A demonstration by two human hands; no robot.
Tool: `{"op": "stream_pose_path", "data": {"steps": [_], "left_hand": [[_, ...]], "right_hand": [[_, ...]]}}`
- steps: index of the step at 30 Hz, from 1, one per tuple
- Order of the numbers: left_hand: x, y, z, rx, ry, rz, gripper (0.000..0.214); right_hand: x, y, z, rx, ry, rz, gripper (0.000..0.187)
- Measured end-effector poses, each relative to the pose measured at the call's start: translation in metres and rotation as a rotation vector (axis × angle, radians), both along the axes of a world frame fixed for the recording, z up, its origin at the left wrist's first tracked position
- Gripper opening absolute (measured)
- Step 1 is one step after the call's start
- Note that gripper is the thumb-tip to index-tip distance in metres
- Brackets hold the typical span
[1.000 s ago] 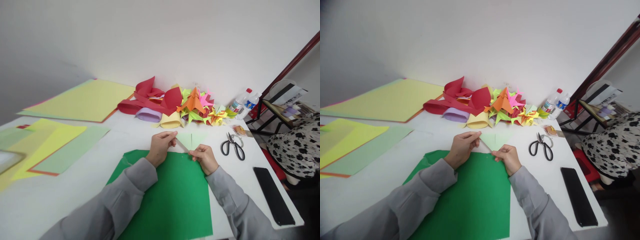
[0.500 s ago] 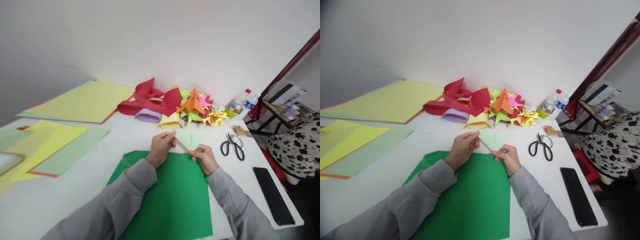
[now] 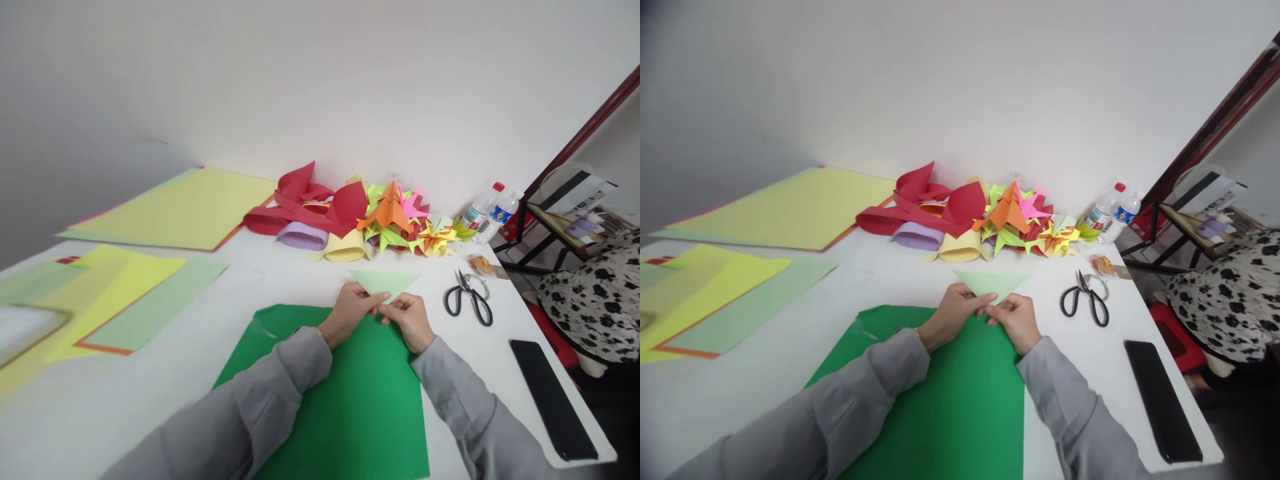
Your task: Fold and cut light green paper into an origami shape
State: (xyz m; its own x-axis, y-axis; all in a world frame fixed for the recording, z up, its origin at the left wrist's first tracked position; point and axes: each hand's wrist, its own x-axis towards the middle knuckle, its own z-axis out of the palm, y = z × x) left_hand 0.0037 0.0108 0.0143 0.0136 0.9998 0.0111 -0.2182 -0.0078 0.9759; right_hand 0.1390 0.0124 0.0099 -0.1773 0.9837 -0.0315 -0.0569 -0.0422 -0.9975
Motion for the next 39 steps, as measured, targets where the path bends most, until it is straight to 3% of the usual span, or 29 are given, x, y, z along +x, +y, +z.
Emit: {"op": "stream_pose_path", "data": {"steps": [6, 18, 28, 35, 39], "left_hand": [[0.0, 0.009, -0.007, 0.002, -0.067, 0.021, 0.037], [-0.007, 0.015, -0.007, -0.063, -0.082, -0.122, 0.048], [-0.01, 0.007, -0.004, -0.152, -0.082, -0.204, 0.033], [-0.012, 0.004, 0.001, -0.064, 0.031, -0.227, 0.025], [-0.013, 0.006, -0.004, -0.086, -0.017, -0.203, 0.021]], "right_hand": [[-0.007, 0.009, -0.004, 0.098, -0.02, -0.003, 0.028], [-0.01, 0.014, -0.007, 0.114, 0.062, 0.08, 0.036], [-0.005, 0.015, -0.01, 0.095, 0.101, -0.077, 0.039], [-0.003, 0.013, -0.012, 0.143, 0.053, -0.112, 0.042], [0.0, 0.012, -0.01, 0.161, 0.031, -0.152, 0.045]]}}
